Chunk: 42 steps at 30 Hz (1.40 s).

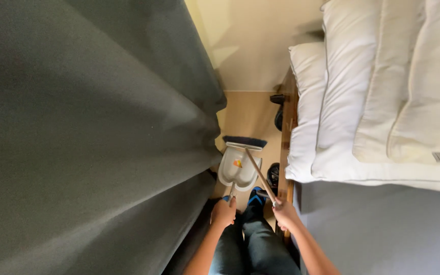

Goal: Dusting a bed and sweeping the floor in a bedroom area.

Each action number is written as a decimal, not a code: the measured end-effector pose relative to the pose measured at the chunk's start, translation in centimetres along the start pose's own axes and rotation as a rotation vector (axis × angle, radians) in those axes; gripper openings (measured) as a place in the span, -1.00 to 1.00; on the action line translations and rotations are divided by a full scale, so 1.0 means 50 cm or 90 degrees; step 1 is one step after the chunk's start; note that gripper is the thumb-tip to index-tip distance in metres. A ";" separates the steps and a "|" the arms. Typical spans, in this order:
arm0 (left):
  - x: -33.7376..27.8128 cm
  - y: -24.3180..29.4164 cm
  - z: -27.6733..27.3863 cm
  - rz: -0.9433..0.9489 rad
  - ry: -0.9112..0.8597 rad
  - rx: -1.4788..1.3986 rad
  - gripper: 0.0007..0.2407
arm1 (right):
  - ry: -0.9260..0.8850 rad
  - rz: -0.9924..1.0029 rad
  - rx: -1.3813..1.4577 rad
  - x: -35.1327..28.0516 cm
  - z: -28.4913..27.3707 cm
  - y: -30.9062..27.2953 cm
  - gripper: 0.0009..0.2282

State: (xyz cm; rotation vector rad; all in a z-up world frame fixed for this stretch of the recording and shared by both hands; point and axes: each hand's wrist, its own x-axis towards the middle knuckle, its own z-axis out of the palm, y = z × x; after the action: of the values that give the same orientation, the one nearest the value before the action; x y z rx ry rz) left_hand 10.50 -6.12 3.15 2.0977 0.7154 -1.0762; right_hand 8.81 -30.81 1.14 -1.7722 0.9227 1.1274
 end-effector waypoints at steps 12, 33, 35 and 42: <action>-0.025 -0.116 -0.075 0.029 0.012 0.051 -0.54 | 0.046 -0.004 0.326 0.023 0.017 0.015 -0.73; -0.035 -0.206 -0.076 0.062 -0.045 0.112 -0.50 | 0.002 -0.029 0.377 -0.249 0.071 0.092 -0.60; -0.054 -0.216 -0.075 0.043 -0.034 0.124 -0.50 | 0.010 -0.052 0.377 -0.196 0.083 0.083 -0.59; -0.109 -0.272 -0.056 0.024 -0.029 -0.022 -0.48 | 0.070 -0.082 0.055 -0.111 0.170 0.067 -0.59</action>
State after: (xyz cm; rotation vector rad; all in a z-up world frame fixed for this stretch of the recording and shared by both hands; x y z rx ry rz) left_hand -0.65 3.67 4.81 2.0440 0.6654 -1.0799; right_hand 1.22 -23.61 3.25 -1.8096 0.8945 0.9037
